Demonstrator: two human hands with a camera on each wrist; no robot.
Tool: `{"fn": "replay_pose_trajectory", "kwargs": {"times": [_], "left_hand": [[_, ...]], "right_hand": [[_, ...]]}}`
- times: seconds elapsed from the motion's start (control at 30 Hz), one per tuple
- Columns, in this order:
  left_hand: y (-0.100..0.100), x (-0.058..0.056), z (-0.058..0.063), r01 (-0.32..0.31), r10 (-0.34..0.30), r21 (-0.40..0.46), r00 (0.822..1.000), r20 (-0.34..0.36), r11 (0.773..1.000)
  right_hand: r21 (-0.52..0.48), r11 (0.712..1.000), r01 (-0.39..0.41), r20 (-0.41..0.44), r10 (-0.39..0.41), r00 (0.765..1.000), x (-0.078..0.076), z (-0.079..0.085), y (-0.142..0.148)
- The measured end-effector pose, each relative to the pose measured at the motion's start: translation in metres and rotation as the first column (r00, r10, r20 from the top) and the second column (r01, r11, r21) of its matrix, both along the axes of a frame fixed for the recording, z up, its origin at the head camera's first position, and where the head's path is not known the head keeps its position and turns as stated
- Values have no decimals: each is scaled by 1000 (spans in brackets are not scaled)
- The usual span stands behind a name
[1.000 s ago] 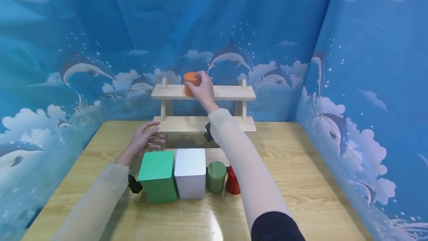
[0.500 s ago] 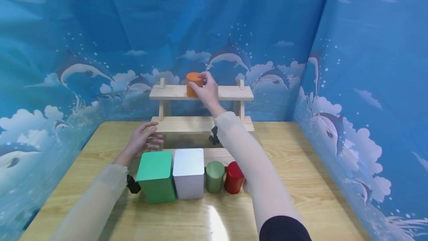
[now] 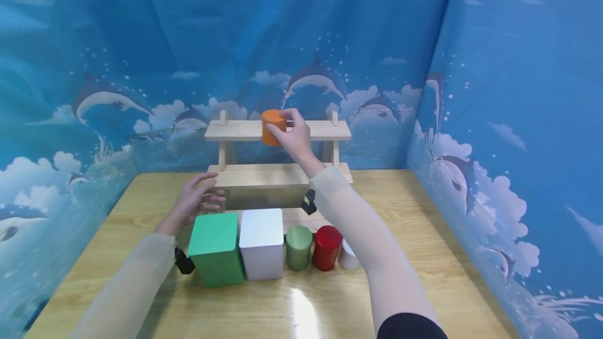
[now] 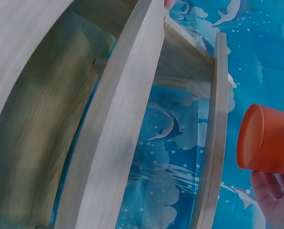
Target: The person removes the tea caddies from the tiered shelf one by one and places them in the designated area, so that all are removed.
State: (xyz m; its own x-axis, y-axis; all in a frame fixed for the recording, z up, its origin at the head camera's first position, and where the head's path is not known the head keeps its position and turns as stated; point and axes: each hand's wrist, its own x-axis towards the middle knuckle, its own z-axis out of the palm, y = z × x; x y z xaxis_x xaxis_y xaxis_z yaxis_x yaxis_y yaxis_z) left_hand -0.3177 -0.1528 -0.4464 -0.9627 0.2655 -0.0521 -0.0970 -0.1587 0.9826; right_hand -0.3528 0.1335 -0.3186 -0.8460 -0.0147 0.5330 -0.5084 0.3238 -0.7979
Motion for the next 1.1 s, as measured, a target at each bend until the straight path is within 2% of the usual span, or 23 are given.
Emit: {"fn": "replay_pose_trajectory", "kwargs": {"times": [0.2, 0.37, 0.63, 0.87, 0.97, 1.1], "left_hand": [[-1, 3, -2, -7, 7, 35, 1000, 13, 999], [-3, 2, -4, -3, 3, 44, 1000, 18, 999], [-2, 1, -5, 8, -9, 61, 1000, 13, 998], [-1, -1, -5, 17, -17, 61, 1000, 2, 998], [0, -1, -5, 13, -13, 54, 1000, -2, 998], [0, -1, -4, 16, -16, 64, 1000, 1, 998]], "right_hand": [[20, 999, -26, 38, 26, 999, 15, -3, 6], [-5, 999, -47, 52, 48, 998, 23, -6, 10], [-21, 997, -76, 9, 77, 997, 38, -12, 17], [-27, 996, -85, 29, 86, 996, 47, -14, 26], [-39, 994, -102, 30, 103, 994, 52, -14, 29], [-33, 993, -115, 37, 116, 993, 68, -4, 29]]}}
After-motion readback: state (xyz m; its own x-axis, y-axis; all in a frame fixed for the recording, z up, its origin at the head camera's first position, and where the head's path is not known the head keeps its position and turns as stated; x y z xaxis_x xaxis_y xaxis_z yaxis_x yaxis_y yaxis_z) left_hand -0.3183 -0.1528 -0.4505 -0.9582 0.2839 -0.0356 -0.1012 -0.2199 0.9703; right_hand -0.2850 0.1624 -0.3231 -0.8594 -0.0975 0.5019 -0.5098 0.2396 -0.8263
